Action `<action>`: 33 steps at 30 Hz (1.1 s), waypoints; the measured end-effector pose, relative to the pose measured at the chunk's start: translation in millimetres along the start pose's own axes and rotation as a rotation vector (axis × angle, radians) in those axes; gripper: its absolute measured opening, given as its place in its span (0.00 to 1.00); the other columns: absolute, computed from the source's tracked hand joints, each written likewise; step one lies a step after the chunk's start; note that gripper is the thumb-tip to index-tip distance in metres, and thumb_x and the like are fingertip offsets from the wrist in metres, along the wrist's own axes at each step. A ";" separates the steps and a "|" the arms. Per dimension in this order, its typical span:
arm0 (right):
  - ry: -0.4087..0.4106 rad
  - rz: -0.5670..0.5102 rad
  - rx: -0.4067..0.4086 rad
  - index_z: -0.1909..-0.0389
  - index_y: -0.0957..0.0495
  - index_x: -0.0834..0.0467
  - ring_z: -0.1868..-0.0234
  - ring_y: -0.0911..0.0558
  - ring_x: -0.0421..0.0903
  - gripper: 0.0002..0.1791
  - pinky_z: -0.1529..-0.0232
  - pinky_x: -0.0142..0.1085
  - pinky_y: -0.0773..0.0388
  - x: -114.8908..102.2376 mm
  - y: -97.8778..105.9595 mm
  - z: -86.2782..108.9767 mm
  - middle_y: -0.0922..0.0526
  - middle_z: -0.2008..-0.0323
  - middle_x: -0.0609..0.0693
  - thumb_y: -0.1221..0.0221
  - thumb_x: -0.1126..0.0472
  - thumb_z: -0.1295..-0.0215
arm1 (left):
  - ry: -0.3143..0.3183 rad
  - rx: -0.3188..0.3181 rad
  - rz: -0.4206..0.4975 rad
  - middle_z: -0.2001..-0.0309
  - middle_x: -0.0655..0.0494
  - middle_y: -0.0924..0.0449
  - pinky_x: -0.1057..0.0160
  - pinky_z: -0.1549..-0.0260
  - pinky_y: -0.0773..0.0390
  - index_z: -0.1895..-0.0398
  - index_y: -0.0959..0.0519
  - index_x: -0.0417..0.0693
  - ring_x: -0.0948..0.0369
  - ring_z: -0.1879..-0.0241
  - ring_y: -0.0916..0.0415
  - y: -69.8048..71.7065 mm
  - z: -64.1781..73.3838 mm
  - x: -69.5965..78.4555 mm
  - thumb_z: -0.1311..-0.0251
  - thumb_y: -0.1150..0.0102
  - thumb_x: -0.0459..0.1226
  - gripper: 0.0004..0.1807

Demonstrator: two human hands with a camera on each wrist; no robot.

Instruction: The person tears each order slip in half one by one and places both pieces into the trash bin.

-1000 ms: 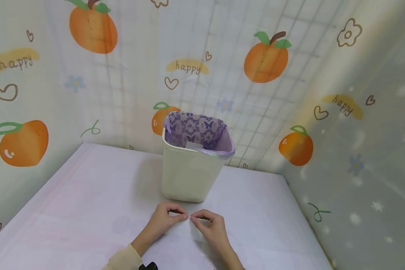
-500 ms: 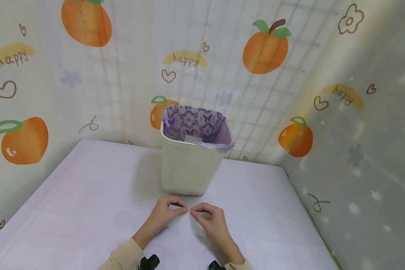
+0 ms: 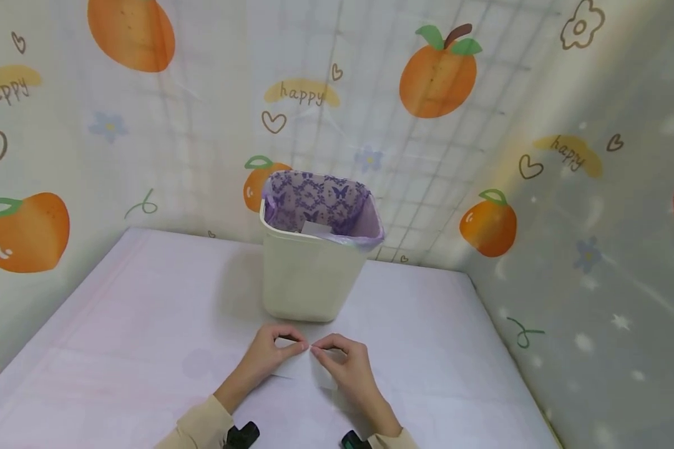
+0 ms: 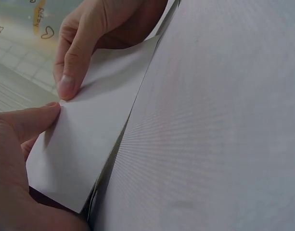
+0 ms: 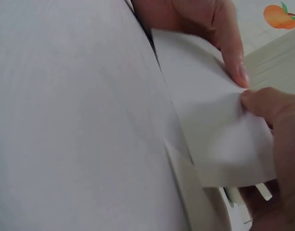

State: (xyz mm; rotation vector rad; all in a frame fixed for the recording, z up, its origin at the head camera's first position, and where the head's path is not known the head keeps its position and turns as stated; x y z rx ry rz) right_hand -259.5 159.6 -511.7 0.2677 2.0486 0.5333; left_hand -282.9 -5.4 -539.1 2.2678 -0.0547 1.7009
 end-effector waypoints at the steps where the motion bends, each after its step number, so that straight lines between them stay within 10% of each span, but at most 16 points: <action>1: 0.012 0.002 0.008 0.62 0.12 0.45 0.57 0.12 0.40 0.04 0.48 0.36 0.17 -2.4 0.3 0.0 0.09 0.64 0.40 0.29 0.59 0.32 | -0.007 0.000 0.001 0.65 0.65 0.11 0.57 0.43 0.25 0.65 0.10 0.55 0.65 0.57 0.17 0.1 0.5 0.8 0.37 0.25 0.45 0.06; 17: 0.214 0.150 0.104 0.63 0.11 0.57 0.61 0.10 0.44 0.03 0.55 0.40 0.14 -58.9 13.3 -16.9 0.09 0.65 0.46 0.27 0.62 0.35 | -0.023 0.036 0.003 0.62 0.61 0.10 0.46 0.42 0.25 0.64 0.10 0.53 0.62 0.53 0.18 16.0 -1.8 35.6 0.34 0.28 0.42 0.04; 25: 0.232 0.136 0.048 0.62 0.11 0.54 0.59 0.10 0.42 0.03 0.56 0.50 0.14 -91.7 22.5 -43.5 0.09 0.64 0.45 0.28 0.60 0.33 | -0.070 0.075 -0.058 0.63 0.61 0.10 0.40 0.41 0.24 0.64 0.10 0.50 0.61 0.55 0.17 43.0 -12.4 78.2 0.36 0.26 0.40 0.03; 33: 0.236 0.152 0.077 0.61 0.11 0.54 0.59 0.11 0.43 0.03 0.55 0.46 0.14 -105.5 48.7 -53.0 0.09 0.64 0.45 0.27 0.63 0.35 | -0.135 0.062 -0.094 0.62 0.62 0.10 0.47 0.42 0.21 0.63 0.10 0.52 0.62 0.54 0.15 37.1 -24.9 114.5 0.34 0.28 0.40 0.03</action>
Point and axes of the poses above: each hand's wrist, its own z-axis away from the middle knuckle, its own y-axis out of the back of the hand, x = y × z, the point moved 10 cm from there along -z, towards the middle knuckle
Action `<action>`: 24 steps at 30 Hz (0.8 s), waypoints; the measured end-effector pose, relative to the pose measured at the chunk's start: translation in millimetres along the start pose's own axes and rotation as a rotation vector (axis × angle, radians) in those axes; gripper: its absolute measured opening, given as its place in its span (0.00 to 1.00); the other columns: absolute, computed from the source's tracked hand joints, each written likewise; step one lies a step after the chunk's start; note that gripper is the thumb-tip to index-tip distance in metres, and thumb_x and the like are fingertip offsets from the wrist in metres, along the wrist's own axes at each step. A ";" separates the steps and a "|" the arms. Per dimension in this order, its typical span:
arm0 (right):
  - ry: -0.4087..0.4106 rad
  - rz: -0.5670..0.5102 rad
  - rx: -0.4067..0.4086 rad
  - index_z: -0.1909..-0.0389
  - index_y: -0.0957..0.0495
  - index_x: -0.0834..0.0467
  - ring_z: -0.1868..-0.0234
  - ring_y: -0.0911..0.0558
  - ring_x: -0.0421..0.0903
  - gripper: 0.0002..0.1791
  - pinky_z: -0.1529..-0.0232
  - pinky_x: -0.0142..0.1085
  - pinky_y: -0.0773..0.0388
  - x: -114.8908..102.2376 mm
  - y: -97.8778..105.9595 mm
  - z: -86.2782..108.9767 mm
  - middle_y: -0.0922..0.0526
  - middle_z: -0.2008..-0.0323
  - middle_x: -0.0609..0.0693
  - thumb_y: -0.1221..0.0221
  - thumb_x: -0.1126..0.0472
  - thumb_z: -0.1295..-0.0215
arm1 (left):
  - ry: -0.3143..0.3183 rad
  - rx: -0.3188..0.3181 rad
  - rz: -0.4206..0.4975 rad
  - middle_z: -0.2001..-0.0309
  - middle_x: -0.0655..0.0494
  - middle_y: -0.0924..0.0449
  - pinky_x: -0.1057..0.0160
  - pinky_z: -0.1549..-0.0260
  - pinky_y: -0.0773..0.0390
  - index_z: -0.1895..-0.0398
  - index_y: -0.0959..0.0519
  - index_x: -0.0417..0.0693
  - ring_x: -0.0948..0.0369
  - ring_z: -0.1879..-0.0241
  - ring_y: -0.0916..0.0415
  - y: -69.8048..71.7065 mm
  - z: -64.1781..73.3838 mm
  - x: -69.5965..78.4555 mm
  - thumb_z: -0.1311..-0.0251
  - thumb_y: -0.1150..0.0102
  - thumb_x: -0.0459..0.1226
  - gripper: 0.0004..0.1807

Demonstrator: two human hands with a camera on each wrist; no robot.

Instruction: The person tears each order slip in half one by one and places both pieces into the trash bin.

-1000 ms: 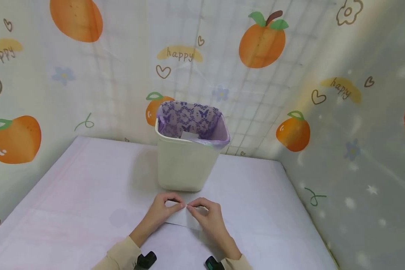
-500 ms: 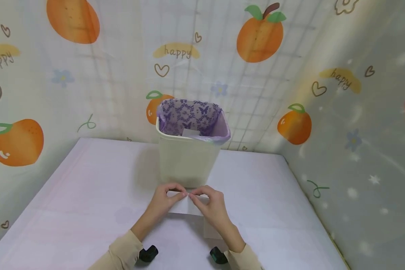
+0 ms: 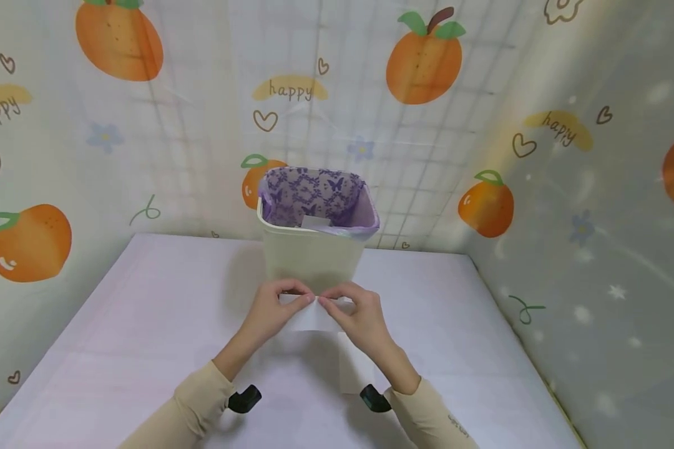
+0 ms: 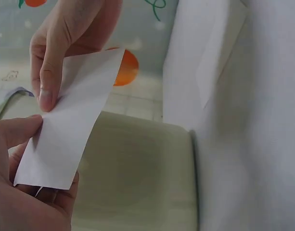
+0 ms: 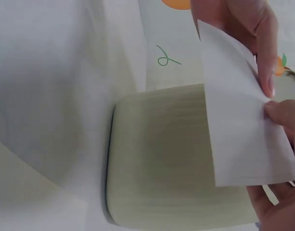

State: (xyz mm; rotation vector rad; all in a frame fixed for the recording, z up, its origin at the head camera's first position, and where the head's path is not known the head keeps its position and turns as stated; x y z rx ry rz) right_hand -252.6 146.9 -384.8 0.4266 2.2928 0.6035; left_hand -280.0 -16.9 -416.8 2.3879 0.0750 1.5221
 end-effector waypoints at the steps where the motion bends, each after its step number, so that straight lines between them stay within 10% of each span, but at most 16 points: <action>1: 0.009 -0.002 0.001 0.62 0.11 0.54 0.59 0.11 0.43 0.03 0.55 0.44 0.14 -1.6 1.5 -1.5 0.09 0.64 0.45 0.27 0.63 0.35 | -0.002 0.002 -0.005 0.62 0.62 0.10 0.48 0.42 0.21 0.64 0.10 0.52 0.62 0.55 0.15 0.8 -1.4 2.5 0.33 0.29 0.41 0.04; 24: 0.200 0.012 0.005 0.62 0.11 0.56 0.59 0.12 0.45 0.03 0.55 0.44 0.16 -57.6 47.7 -53.4 0.09 0.65 0.47 0.29 0.65 0.34 | -0.084 0.014 0.018 0.62 0.57 0.10 0.51 0.39 0.24 0.62 0.11 0.48 0.60 0.53 0.17 23.2 -30.5 77.9 0.33 0.29 0.36 0.02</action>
Point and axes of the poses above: each hand's wrist, its own z-axis away from the middle knuckle, its own y-axis out of the back of the hand, x = y × z, the point moved 10 cm from there along -z, towards the middle knuckle
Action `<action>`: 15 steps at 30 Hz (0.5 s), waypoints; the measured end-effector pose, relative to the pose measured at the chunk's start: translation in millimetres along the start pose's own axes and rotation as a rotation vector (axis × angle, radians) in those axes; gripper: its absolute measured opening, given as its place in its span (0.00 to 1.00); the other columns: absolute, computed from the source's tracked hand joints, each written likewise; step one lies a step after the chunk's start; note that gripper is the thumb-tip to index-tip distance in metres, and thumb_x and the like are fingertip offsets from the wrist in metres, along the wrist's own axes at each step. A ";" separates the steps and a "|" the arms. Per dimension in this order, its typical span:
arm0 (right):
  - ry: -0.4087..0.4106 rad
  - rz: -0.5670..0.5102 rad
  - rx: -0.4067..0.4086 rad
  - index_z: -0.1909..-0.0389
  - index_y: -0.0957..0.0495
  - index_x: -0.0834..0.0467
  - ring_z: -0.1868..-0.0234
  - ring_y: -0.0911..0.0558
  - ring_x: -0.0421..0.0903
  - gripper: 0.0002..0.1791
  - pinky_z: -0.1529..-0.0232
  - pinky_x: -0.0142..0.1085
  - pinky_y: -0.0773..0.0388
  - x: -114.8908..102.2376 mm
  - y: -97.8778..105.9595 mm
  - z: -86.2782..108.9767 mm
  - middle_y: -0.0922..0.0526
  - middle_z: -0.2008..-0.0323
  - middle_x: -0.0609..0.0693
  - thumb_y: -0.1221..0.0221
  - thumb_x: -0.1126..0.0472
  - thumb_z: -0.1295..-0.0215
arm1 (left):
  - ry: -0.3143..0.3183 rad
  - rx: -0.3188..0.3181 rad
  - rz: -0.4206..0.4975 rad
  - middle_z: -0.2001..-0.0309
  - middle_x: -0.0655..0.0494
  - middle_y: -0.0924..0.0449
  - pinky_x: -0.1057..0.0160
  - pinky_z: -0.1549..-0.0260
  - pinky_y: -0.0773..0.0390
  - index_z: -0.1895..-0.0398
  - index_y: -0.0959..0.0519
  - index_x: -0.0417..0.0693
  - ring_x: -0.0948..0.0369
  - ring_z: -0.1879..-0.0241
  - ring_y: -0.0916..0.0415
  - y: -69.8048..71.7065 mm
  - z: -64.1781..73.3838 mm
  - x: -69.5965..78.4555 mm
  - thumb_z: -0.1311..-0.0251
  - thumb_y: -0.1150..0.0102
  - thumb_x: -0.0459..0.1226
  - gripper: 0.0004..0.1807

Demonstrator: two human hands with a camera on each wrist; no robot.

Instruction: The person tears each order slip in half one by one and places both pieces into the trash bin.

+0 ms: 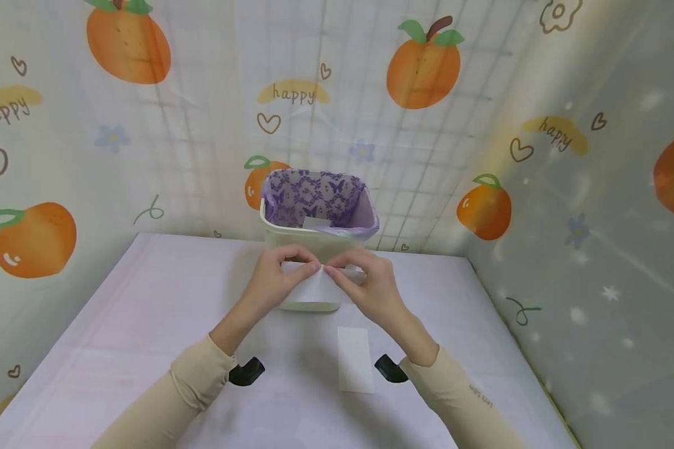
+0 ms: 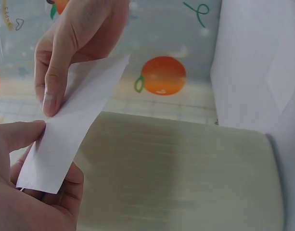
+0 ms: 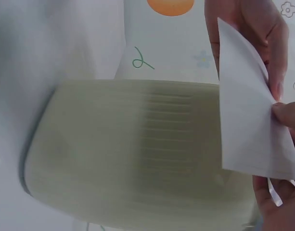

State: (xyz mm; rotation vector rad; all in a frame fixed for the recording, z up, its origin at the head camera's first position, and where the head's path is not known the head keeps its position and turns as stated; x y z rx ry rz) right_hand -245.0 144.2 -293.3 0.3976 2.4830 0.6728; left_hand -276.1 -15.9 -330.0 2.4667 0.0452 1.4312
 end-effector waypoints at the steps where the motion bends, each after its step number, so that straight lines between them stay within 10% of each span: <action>1: -0.001 -0.002 -0.001 0.62 0.11 0.56 0.59 0.11 0.45 0.02 0.54 0.43 0.16 -1.4 0.9 -2.6 0.09 0.65 0.47 0.29 0.65 0.33 | -0.007 -0.002 -0.002 0.62 0.57 0.10 0.51 0.39 0.24 0.61 0.11 0.48 0.60 0.53 0.17 1.9 -1.2 3.6 0.33 0.30 0.36 0.02; 15: 0.005 -0.012 0.024 0.63 0.11 0.58 0.61 0.13 0.45 0.04 0.55 0.32 0.21 -11.6 23.0 -37.1 0.09 0.66 0.49 0.28 0.68 0.36 | -0.067 -0.014 0.006 0.61 0.55 0.11 0.50 0.38 0.25 0.61 0.11 0.47 0.59 0.51 0.18 13.9 -27.2 38.1 0.32 0.31 0.35 0.02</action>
Point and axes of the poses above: each hand's wrist, its own z-axis away from the middle knuckle, its own y-axis out of the back of the hand, x = y × z, the point moved 10 cm from there along -z, towards the middle knuckle
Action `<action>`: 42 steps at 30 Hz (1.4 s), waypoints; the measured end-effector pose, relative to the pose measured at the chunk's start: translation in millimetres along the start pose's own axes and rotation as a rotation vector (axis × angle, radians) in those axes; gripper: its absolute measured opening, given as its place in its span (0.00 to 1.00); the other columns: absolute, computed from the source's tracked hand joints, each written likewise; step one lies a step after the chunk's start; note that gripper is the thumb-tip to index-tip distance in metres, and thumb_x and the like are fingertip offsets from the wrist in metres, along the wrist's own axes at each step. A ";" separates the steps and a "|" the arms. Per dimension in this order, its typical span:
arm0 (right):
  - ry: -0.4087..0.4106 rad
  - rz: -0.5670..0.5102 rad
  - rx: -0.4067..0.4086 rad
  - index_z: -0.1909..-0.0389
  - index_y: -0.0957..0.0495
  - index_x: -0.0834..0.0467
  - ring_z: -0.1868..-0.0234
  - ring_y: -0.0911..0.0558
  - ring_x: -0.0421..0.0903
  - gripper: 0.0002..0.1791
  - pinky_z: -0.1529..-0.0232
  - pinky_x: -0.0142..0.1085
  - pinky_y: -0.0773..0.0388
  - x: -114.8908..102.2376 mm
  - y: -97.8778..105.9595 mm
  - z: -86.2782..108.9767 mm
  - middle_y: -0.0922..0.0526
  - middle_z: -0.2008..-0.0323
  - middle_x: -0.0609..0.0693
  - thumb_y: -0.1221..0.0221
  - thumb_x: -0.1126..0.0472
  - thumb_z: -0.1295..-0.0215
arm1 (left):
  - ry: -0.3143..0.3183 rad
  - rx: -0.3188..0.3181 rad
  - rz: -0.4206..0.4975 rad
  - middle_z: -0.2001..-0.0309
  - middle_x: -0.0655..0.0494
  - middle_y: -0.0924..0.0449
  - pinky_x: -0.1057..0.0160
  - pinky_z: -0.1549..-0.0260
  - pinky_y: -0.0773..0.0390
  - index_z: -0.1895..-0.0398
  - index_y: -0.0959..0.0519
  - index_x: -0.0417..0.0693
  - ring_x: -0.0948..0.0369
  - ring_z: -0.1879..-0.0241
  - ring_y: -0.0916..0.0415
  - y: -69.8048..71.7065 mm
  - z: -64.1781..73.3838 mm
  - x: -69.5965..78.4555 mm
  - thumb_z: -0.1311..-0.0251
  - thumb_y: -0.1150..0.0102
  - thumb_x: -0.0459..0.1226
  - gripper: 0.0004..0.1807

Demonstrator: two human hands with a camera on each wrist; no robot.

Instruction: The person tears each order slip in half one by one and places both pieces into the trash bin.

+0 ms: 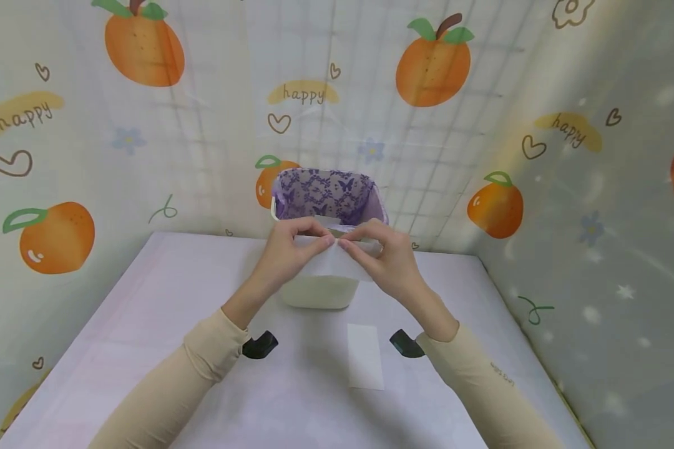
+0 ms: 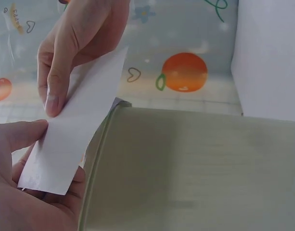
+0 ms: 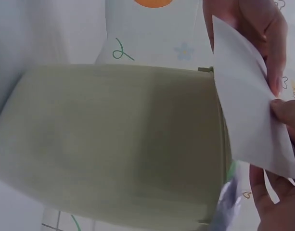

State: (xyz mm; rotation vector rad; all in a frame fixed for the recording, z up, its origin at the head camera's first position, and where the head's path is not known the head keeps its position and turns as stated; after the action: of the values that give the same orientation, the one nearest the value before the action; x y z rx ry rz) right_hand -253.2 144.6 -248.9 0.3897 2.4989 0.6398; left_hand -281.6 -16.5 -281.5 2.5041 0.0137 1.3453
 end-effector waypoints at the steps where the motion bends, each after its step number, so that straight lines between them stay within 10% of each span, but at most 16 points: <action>1: 0.000 0.000 -0.002 0.63 0.11 0.58 0.61 0.13 0.45 0.03 0.55 0.33 0.20 0.4 0.3 -2.2 0.09 0.66 0.49 0.28 0.68 0.36 | -0.001 0.005 0.002 0.61 0.54 0.11 0.50 0.37 0.25 0.61 0.11 0.46 0.58 0.51 0.18 1.2 -1.7 1.2 0.32 0.31 0.35 0.02; 42: -0.105 0.125 0.006 0.60 0.08 0.58 0.56 0.11 0.47 0.06 0.48 0.39 0.20 10.2 12.4 -88.1 0.07 0.62 0.51 0.28 0.60 0.33 | -0.045 0.105 -0.097 0.62 0.52 0.10 0.63 0.46 0.26 0.66 0.11 0.46 0.63 0.54 0.19 45.0 -76.6 22.8 0.33 0.29 0.37 0.05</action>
State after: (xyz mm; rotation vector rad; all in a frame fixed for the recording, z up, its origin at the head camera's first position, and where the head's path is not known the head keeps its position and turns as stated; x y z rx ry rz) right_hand -308.7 127.3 -180.7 0.5701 2.3918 0.6434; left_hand -337.3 -36.6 -211.4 2.5831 0.1985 1.2808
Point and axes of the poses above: each hand's wrist, its own z-axis away from the middle knuckle, its own y-axis out of the back of the hand, x = y × z, the point moved 10 cm from there along -z, towards the middle knuckle
